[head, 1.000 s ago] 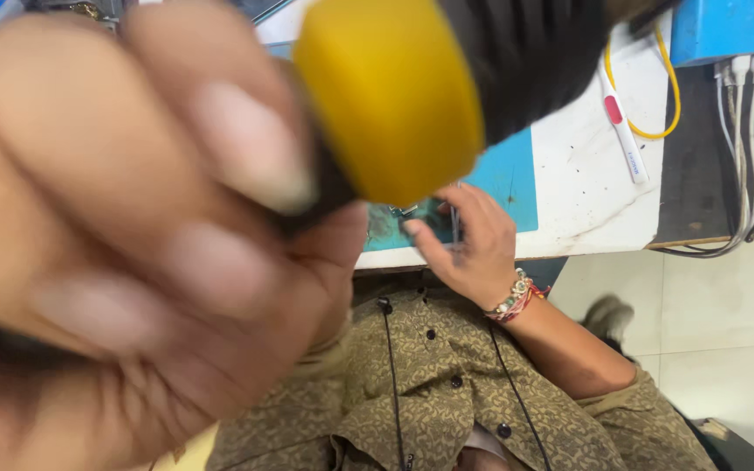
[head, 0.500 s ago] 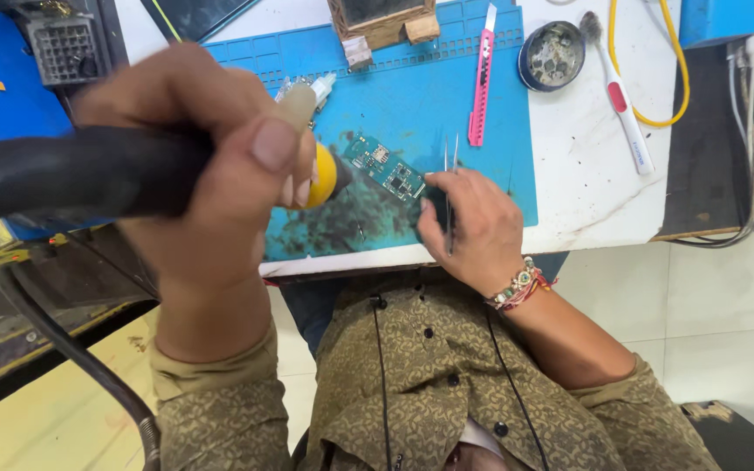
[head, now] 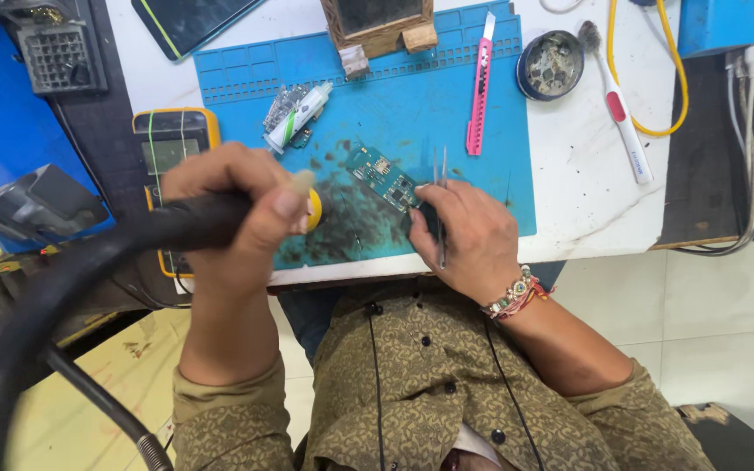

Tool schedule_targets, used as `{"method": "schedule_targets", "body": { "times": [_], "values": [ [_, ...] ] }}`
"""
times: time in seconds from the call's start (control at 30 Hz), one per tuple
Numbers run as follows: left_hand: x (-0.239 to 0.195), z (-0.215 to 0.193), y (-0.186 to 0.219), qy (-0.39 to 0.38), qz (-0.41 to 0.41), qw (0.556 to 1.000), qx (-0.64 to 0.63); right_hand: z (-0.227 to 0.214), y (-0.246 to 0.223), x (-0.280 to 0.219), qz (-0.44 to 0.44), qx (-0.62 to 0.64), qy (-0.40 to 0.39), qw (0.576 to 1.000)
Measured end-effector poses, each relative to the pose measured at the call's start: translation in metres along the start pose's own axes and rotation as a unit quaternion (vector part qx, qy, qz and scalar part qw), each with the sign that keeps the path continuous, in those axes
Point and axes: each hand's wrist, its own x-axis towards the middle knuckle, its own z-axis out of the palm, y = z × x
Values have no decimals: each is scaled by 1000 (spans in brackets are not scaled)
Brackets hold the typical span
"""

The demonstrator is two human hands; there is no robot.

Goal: The person uses a hot air gun and tweezers to work on a small green circuit board. They apply a white substance from a syringe to the board and use a green tool to spread it. The person then uses the hot air gun to heat specific components on the board while manipulating them with tweezers.

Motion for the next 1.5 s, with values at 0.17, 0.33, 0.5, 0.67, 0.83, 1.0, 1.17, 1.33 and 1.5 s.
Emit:
{"method": "schedule_targets", "body": {
  "times": [0.17, 0.33, 0.5, 0.67, 0.83, 1.0, 1.17, 1.33, 1.5],
  "values": [
    [26, 1, 11, 14, 25, 987, -156, 0, 2, -2, -9, 8, 20, 1000],
    [44, 9, -3, -34, 5, 983, -179, -3, 10, -9, 32, 87, 30, 995],
    [40, 10, -16, -45, -13, 983, -178, 1, 13, -12, 55, 198, 30, 978],
    [35, 9, -20, -30, -27, 988, -150, 0, 13, -8, 83, 204, 30, 975],
    [35, 9, -23, -32, -30, 988, -150, 0, 10, -3, 67, 209, 24, 975],
    [34, 11, -23, -29, -34, 988, -150, 5, 9, -3, 86, 221, 27, 971],
    [33, 11, -22, -29, -22, 995, -89, 12, 11, -3, 134, 219, 25, 966],
    [33, 12, -23, -37, -27, 996, -82, 12, 10, -2, 103, 221, 18, 970],
    [34, 12, -24, -37, -23, 997, -60, 11, 9, 1, 103, 206, 10, 973]
  ]
}}
